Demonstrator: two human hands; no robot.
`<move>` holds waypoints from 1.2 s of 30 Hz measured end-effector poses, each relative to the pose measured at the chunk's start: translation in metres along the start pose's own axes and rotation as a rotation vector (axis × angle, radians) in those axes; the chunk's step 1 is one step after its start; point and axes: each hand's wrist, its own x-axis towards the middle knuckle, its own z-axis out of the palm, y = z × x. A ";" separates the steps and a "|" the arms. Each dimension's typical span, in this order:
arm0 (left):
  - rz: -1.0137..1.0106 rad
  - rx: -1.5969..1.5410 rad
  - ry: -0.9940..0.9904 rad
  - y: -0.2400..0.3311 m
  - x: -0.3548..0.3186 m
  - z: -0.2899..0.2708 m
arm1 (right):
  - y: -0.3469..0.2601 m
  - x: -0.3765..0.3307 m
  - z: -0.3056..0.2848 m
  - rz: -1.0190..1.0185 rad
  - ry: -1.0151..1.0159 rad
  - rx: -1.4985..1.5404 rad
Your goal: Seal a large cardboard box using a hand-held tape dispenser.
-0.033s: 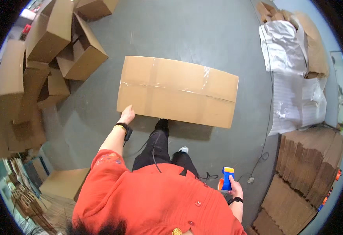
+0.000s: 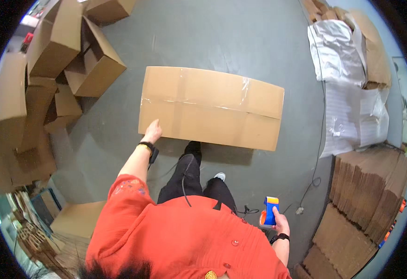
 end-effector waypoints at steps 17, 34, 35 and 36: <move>0.012 0.519 -0.148 0.087 0.284 0.039 | -0.072 0.015 0.094 0.212 -0.040 -0.305; 0.609 0.591 0.118 0.288 0.229 0.200 | -0.089 0.111 0.051 0.166 -0.077 -0.270; 0.669 0.580 0.097 0.308 0.221 0.223 | -0.088 0.118 0.047 0.170 -0.087 -0.263; 0.673 0.591 0.094 0.322 0.213 0.247 | -0.088 0.123 0.043 0.165 -0.114 -0.284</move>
